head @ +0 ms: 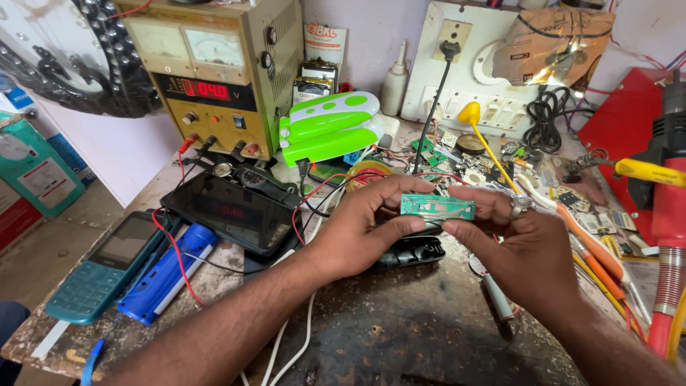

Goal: The person repairs a small green circuit board at a cluttered workbench, holding it with both hands and fitting a component onto it. They then handle a cylindrical part, use pliers on it, and heat it with a soldering iron while working on the board assembly.

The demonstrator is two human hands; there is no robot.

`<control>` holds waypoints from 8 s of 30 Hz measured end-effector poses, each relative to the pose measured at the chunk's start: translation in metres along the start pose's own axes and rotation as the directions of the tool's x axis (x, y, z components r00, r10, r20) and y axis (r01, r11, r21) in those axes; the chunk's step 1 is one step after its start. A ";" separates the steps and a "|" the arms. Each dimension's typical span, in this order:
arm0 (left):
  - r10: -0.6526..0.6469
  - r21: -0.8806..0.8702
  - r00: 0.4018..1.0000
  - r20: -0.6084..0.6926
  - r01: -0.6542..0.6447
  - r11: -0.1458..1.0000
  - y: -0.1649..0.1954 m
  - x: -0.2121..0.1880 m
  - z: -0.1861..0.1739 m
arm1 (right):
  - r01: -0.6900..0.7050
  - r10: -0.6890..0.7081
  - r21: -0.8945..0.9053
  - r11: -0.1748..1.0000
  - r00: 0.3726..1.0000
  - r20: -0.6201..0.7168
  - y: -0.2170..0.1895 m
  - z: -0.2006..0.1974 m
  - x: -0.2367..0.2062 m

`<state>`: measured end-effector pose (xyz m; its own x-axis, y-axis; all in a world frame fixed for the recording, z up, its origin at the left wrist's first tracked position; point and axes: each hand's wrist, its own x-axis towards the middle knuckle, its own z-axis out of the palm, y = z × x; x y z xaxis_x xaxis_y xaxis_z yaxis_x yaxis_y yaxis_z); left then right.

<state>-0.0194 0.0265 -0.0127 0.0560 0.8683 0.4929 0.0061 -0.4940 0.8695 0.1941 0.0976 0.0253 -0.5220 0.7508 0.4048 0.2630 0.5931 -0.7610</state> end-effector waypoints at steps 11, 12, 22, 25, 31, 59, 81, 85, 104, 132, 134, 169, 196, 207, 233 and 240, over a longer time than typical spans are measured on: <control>0.080 0.041 0.997 -0.009 -0.080 0.996 -0.002 0.001 0.010 | 0.174 -0.171 -0.093 0.980 0.984 0.041 0.006 0.000 0.001; 0.096 0.016 0.995 -0.015 -0.096 0.995 -0.003 0.001 0.010 | 0.175 -0.173 -0.059 0.983 0.984 0.039 0.006 0.001 0.000; -0.011 -0.227 0.998 -0.068 -0.005 0.974 -0.012 0.005 0.005 | 0.170 -0.167 -0.075 0.983 0.985 0.045 0.000 0.003 -0.004; -0.006 -0.224 0.996 -0.087 -0.014 0.975 -0.011 0.006 0.007 | 0.181 -0.179 -0.053 0.982 0.983 0.040 -0.003 0.004 -0.005; 0.020 -0.192 0.995 -0.102 -0.039 0.981 -0.011 0.007 0.008 | 0.136 -0.132 -0.184 0.973 0.991 0.033 -0.006 0.004 -0.006; 0.089 0.034 0.996 -0.028 -0.088 0.996 -0.004 0.005 0.006 | 0.239 -0.229 -0.210 0.948 0.971 0.069 -0.001 0.006 -0.006; -0.079 -0.005 0.964 0.254 0.083 0.997 0.023 0.003 -0.014 | 0.037 -0.040 0.076 0.996 0.998 0.038 0.020 -0.003 0.007; 0.011 -0.085 0.951 0.308 0.016 0.996 0.027 0.002 -0.015 | 0.058 -0.064 0.122 0.991 0.997 0.050 0.021 -0.005 0.008; 0.017 -0.059 0.958 0.286 -0.001 0.998 0.015 0.004 -0.021 | -0.019 0.013 0.154 0.988 0.999 0.038 0.010 -0.005 0.010; 0.009 -0.012 0.978 0.209 -0.007 1.000 0.011 0.000 -0.018 | 0.051 -0.052 0.075 0.996 0.999 0.009 0.023 -0.004 0.005; -0.005 0.021 0.981 0.193 0.001 1.000 0.011 0.001 -0.019 | 0.069 -0.069 0.056 0.996 0.998 0.007 0.021 -0.005 0.006; 0.042 -0.037 0.999 0.024 -0.041 0.998 -0.001 0.011 -0.016 | 0.490 -0.443 -0.470 0.734 0.870 0.216 -0.010 0.000 -0.003; -0.037 0.064 0.999 -0.013 0.038 0.997 0.000 0.009 -0.016 | 0.317 -0.402 -0.358 0.879 0.895 -0.195 -0.014 0.003 0.000; -0.063 0.086 0.998 0.000 0.062 0.994 0.003 0.000 -0.010 | 0.487 -0.462 -0.282 0.826 0.873 0.155 -0.004 -0.006 0.009; -0.125 0.199 0.992 -0.001 0.122 0.972 0.013 0.005 -0.013 | -0.211 0.137 0.287 0.934 0.956 0.259 0.020 -0.032 0.022; -0.324 -0.116 0.945 0.045 0.327 0.938 0.028 0.004 -0.012 | -0.170 -0.061 0.660 0.732 0.948 0.312 0.019 -0.041 0.018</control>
<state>-0.0309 0.0165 0.0140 0.0960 0.9785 0.1826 -0.0916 -0.1739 0.9805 0.2230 0.1345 0.0392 -0.7638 0.5852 0.2723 -0.2545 0.1147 -0.9603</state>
